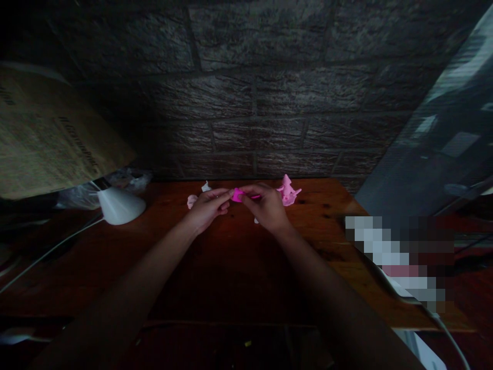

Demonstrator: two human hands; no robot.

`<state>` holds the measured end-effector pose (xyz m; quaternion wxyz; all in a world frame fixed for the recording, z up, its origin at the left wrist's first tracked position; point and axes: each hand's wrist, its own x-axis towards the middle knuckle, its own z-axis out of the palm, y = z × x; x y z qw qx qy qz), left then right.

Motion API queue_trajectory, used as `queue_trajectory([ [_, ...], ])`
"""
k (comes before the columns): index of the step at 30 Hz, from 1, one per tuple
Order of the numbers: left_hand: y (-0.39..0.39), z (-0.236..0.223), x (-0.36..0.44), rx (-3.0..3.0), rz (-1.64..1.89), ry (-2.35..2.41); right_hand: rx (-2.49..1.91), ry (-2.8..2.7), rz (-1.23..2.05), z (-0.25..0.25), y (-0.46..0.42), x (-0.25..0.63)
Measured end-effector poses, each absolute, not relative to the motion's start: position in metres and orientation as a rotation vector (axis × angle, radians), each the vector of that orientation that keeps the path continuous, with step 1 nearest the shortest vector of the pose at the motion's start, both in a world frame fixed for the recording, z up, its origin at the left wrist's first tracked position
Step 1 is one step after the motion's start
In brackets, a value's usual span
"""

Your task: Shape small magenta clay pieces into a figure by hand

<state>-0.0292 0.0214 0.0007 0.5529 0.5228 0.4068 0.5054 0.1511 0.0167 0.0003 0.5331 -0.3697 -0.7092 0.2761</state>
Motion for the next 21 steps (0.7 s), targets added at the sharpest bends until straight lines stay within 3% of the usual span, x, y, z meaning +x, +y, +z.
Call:
queue_trajectory([
  [21,0.0201,0.0085,-0.0315,1.114,1.203,1.025,-0.873,-1.598,0.826,-0.0013,0.0187,0.1501],
])
